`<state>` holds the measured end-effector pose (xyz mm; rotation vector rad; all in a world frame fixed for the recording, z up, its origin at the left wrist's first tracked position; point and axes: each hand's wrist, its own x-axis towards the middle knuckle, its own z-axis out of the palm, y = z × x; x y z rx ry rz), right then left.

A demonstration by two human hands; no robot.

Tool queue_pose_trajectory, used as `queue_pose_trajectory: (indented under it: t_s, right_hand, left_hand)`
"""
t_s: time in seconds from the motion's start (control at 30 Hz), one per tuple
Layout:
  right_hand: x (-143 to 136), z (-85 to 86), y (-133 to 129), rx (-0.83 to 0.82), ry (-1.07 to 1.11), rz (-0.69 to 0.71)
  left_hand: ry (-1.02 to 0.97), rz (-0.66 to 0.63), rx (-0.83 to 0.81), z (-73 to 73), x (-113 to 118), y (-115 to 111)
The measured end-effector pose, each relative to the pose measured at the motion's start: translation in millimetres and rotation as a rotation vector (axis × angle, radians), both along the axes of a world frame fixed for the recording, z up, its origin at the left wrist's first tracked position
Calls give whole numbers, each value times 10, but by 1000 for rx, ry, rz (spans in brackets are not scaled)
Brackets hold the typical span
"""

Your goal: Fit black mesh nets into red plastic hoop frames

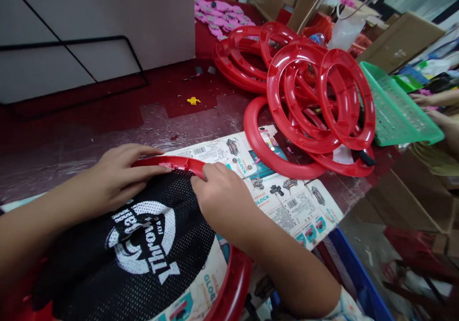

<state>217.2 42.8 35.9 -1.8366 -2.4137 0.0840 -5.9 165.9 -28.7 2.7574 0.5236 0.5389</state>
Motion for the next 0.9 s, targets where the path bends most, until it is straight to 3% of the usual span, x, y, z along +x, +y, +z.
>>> queue_pose_trajectory:
  t_s: [0.33,0.63,0.9]
  right_hand:
    - [22,-12,40,-40,68,-5]
    - [51,6,61,-39,121,-36]
    - [14,19,94,-98,12,-88]
  left_hand:
    - [13,24,-69,14,-10,-8]
    - [16,22,-23,14,-16,-3]
    - [-5,21,-37,2,-5,-5]
